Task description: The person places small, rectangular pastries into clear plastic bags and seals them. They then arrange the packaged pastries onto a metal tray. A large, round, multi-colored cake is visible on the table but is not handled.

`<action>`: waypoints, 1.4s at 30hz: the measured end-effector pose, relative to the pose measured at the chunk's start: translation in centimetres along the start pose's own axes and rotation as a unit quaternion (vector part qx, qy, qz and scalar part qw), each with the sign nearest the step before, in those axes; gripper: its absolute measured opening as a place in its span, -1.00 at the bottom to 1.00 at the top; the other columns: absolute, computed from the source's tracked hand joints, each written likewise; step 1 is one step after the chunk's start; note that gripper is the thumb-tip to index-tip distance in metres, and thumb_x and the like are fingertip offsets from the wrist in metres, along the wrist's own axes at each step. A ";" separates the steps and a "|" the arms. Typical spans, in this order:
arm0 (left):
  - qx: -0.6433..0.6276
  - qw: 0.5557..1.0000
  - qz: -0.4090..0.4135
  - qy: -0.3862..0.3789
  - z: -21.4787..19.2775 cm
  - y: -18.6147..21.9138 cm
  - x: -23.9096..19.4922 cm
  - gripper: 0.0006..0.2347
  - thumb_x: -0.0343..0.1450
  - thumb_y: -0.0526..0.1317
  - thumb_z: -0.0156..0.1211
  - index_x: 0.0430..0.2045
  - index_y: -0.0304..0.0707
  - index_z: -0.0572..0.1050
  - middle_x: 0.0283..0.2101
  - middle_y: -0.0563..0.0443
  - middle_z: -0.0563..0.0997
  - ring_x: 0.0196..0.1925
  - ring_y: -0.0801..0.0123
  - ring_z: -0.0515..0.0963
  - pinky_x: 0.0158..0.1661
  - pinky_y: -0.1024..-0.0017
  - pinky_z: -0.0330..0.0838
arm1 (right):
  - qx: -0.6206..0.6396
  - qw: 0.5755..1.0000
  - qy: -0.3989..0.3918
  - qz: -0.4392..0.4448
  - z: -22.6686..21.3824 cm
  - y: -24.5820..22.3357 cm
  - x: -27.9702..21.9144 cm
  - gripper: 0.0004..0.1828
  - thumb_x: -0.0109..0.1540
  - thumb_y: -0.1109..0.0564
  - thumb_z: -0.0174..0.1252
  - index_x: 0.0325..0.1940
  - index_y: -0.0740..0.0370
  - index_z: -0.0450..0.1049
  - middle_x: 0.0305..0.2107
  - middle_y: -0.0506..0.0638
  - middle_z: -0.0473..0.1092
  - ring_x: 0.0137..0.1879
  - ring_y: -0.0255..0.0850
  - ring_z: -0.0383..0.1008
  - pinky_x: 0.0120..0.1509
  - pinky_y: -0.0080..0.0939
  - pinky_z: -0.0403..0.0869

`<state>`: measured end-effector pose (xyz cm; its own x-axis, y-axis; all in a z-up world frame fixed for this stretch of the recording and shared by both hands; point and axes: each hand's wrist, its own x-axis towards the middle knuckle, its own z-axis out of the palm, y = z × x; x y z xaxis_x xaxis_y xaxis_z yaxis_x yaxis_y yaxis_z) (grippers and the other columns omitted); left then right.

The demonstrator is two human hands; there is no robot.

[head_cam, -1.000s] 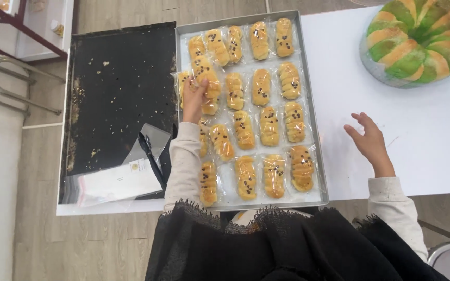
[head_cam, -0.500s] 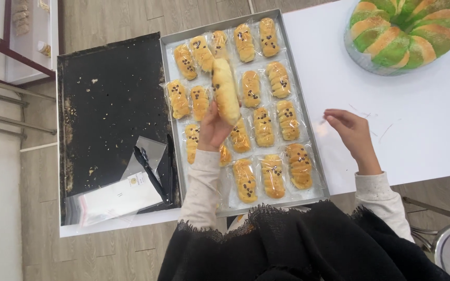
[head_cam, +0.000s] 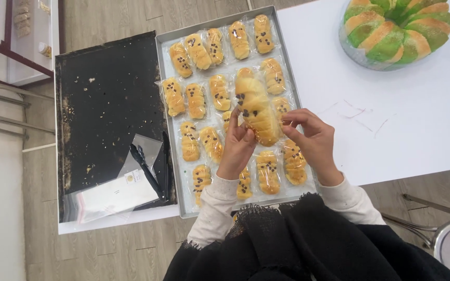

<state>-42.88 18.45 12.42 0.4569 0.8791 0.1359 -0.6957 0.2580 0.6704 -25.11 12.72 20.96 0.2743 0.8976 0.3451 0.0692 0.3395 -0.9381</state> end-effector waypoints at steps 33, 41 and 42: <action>0.355 0.906 -0.150 0.173 0.1 -0.8 -1.0 -0.21 0.39 0.11 0.28 0.47 -0.18 0.02 0.06 -0.45 0.52 0.09 -0.04 0.55 0.06 0.21 0.43 | -0.273 0.914 -0.178 0.242 1.7 1.2 -3.7 -0.33 0.33 -0.01 0.14 0.46 0.33 0.23 0.09 0.42 0.45 0.20 0.24 0.49 0.27 0.13 0.46; 0.508 0.831 -0.004 0.225 -11.6 0.9 16.2 -0.27 0.40 -0.03 0.36 0.45 -0.18 0.09 0.25 -0.48 0.33 0.21 -0.22 0.49 0.17 0.09 0.45 | -0.281 0.934 -0.105 0.194 -0.8 0.9 -3.8 -0.50 0.29 0.05 0.23 0.30 0.23 0.45 -0.01 0.28 0.52 0.15 0.13 0.53 0.23 0.03 0.50; 0.510 0.829 0.000 0.230 -13.1 0.6 18.6 -0.26 0.40 -0.01 0.37 0.45 -0.17 0.09 0.27 -0.46 0.32 0.24 -0.19 0.48 0.20 0.14 0.45 | -0.279 0.934 -0.086 0.207 -1.3 0.9 -4.0 -0.51 0.29 0.03 0.22 0.27 0.25 0.47 -0.05 0.29 0.54 0.12 0.13 0.55 0.21 0.03 0.52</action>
<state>-42.04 40.21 5.80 0.0349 0.9994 0.0000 0.2410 -0.0084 0.9705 -24.94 9.07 18.68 0.2336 0.9675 -0.0966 0.4939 -0.2036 -0.8453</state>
